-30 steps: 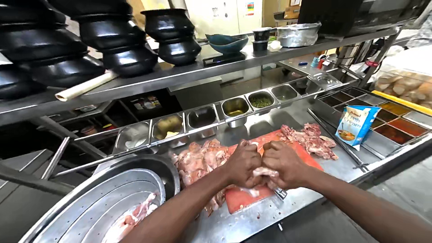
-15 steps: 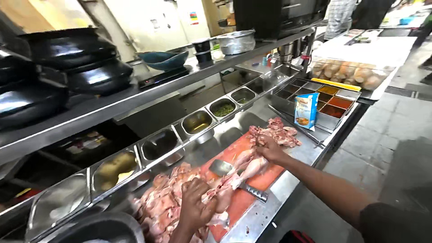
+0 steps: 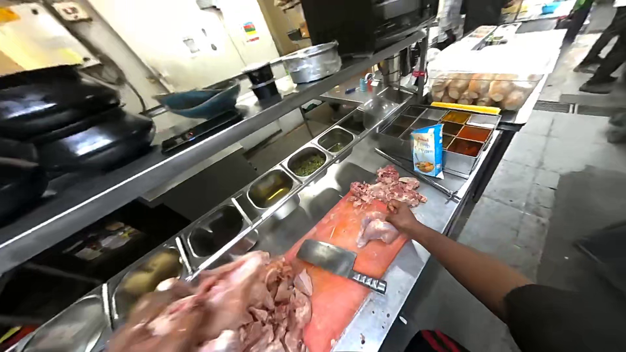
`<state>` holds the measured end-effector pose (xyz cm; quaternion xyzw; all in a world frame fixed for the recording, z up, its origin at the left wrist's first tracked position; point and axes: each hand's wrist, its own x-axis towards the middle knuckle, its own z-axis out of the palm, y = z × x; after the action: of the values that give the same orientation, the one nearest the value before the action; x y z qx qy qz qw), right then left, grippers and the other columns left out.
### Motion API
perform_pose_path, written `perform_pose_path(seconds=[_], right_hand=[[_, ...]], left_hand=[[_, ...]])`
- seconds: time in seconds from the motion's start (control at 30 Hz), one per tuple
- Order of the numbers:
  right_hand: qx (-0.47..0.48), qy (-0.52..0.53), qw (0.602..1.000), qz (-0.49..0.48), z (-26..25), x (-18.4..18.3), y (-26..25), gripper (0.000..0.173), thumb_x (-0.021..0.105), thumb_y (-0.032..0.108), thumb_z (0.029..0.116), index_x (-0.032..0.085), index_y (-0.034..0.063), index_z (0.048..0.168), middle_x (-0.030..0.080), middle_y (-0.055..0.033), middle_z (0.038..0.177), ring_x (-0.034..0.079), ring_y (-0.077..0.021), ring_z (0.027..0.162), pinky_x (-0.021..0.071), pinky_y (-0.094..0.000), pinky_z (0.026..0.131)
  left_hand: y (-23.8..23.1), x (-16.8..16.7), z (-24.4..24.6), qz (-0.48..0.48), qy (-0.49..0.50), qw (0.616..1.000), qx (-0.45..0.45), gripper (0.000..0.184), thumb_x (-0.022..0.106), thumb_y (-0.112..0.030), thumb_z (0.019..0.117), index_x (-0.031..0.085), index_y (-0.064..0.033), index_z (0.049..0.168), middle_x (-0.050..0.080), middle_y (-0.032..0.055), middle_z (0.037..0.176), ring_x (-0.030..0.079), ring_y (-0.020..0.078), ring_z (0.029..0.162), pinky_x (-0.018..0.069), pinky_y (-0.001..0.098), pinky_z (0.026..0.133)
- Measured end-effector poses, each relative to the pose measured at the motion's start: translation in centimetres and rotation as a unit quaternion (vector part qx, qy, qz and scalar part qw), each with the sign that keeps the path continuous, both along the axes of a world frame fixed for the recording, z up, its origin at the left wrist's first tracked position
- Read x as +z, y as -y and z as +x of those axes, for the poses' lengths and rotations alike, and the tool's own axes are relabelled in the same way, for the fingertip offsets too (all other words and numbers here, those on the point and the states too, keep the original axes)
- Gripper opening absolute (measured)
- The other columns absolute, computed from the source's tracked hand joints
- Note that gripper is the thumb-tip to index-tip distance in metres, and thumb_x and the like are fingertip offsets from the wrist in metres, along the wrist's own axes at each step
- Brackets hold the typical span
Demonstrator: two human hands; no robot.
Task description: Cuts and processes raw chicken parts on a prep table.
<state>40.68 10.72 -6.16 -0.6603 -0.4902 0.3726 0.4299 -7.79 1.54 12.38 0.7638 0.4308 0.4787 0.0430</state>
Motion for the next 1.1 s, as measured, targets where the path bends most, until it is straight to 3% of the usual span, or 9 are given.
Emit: perform_pose_path(seconds=[0.13,0.2,0.3,0.5,0.6,0.73,0.83,0.93,1.1], right_hand=[[-0.01,-0.059,0.998,0.012,-2.6,0.9,0.9,0.021,0.074,-0.004,0.0782,0.055,0.0024,0.081,0.059,-0.0152,0.083,0.058,-0.028,0.076,0.0479,-0.0483,0.065],[0.006,-0.082,0.997,-0.003,-5.1,1.3,1.4,0.021,0.075,-0.002,0.0793,0.055,0.002,0.081,0.059,-0.0138,0.082,0.058,-0.0267,0.075,0.0494,-0.0477,0.066],[0.065,-0.127,0.989,-0.029,-8.6,1.5,3.6,0.018,0.073,0.001,0.0798,0.056,0.0038,0.083,0.059,-0.0095,0.083,0.058,-0.0215,0.075,0.0504,-0.0427,0.067],[0.134,-0.226,0.964,-0.036,-11.0,1.5,6.7,0.026,0.069,-0.005,0.0755,0.049,0.0111,0.08,0.056,-0.0013,0.075,0.054,-0.013,0.065,0.0475,-0.0335,0.058],[0.127,-0.201,0.971,-0.026,-10.1,2.8,6.7,0.022,0.069,-0.003,0.0776,0.051,0.0096,0.082,0.057,-0.002,0.079,0.055,-0.0127,0.069,0.048,-0.0331,0.061],[0.133,-0.171,0.976,-0.015,-9.9,4.4,6.0,0.023,0.073,-0.008,0.0786,0.057,0.0027,0.091,0.064,-0.0112,0.092,0.062,-0.0217,0.078,0.0542,-0.042,0.068],[0.174,-0.195,0.964,0.043,-11.5,5.4,4.5,0.031,0.073,-0.015,0.0718,0.056,0.0043,0.089,0.067,-0.0103,0.095,0.063,-0.0213,0.08,0.0543,-0.0398,0.065],[0.203,-0.234,0.948,0.078,-14.5,4.2,2.5,0.033,0.071,-0.013,0.0724,0.054,0.0053,0.094,0.068,-0.0099,0.094,0.065,-0.0206,0.079,0.0551,-0.0376,0.063],[0.297,0.203,0.933,-0.013,-13.1,1.0,3.3,0.066,0.076,0.037,0.0919,0.048,0.0024,0.141,0.057,-0.0254,0.134,0.066,-0.0417,0.108,0.0559,-0.062,0.088]], left_hand=[[-2.1,3.6,2.3,-0.04,0.027,0.997,0.055,0.034,0.073,-0.017,0.0836,0.066,0.0111,0.101,0.071,0.0151,0.095,0.07,0.014,0.087,0.0597,0.0328,0.082],[-3.7,3.9,7.0,-0.097,-0.006,0.99,0.099,0.034,0.072,-0.019,0.0788,0.066,0.0071,0.099,0.068,0.014,0.091,0.065,0.0161,0.082,0.057,0.0396,0.078],[-8.1,1.8,14.1,-0.204,-0.05,0.974,0.089,0.028,0.08,-0.016,0.0841,0.071,0.0022,0.104,0.071,0.0208,0.098,0.069,0.0348,0.092,0.0551,0.0602,0.086],[-15.9,-4.7,25.6,-0.308,-0.113,0.942,0.07,0.037,0.079,-0.034,0.0861,0.07,-0.0037,0.105,0.07,0.0204,0.095,0.069,0.0387,0.091,0.0545,0.0631,0.081],[-15.7,-5.0,25.5,-0.348,0.052,0.934,-0.065,0.064,0.083,-0.02,0.0859,0.051,-0.0048,0.139,0.057,0.0224,0.128,0.06,0.0353,0.108,0.0534,0.0536,0.087],[-10.6,-5.3,19.6,-0.447,0.026,0.886,-0.121,0.055,0.075,-0.018,0.0939,0.049,-0.0083,0.141,0.058,0.016,0.135,0.065,0.0294,0.11,0.0578,0.0491,0.087],[-4.5,-8.7,15.1,-0.518,-0.029,0.85,-0.092,0.067,0.082,-0.018,0.0852,0.049,-0.0069,0.143,0.066,0.0154,0.123,0.07,0.0268,0.1,0.0603,0.0483,0.086],[0.2,-12.5,13.8,-0.535,0.129,0.835,-0.027,0.046,0.071,-0.021,0.0957,0.055,-0.0041,0.135,0.071,0.0112,0.097,0.07,0.0184,0.078,0.0612,0.0373,0.073],[4.6,-15.5,14.6,-0.538,0.425,0.71,0.159,0.026,0.05,-0.026,0.1097,0.055,-0.0012,0.118,0.052,0.0018,0.067,0.046,0.0103,0.047,0.0431,0.0257,0.044]])
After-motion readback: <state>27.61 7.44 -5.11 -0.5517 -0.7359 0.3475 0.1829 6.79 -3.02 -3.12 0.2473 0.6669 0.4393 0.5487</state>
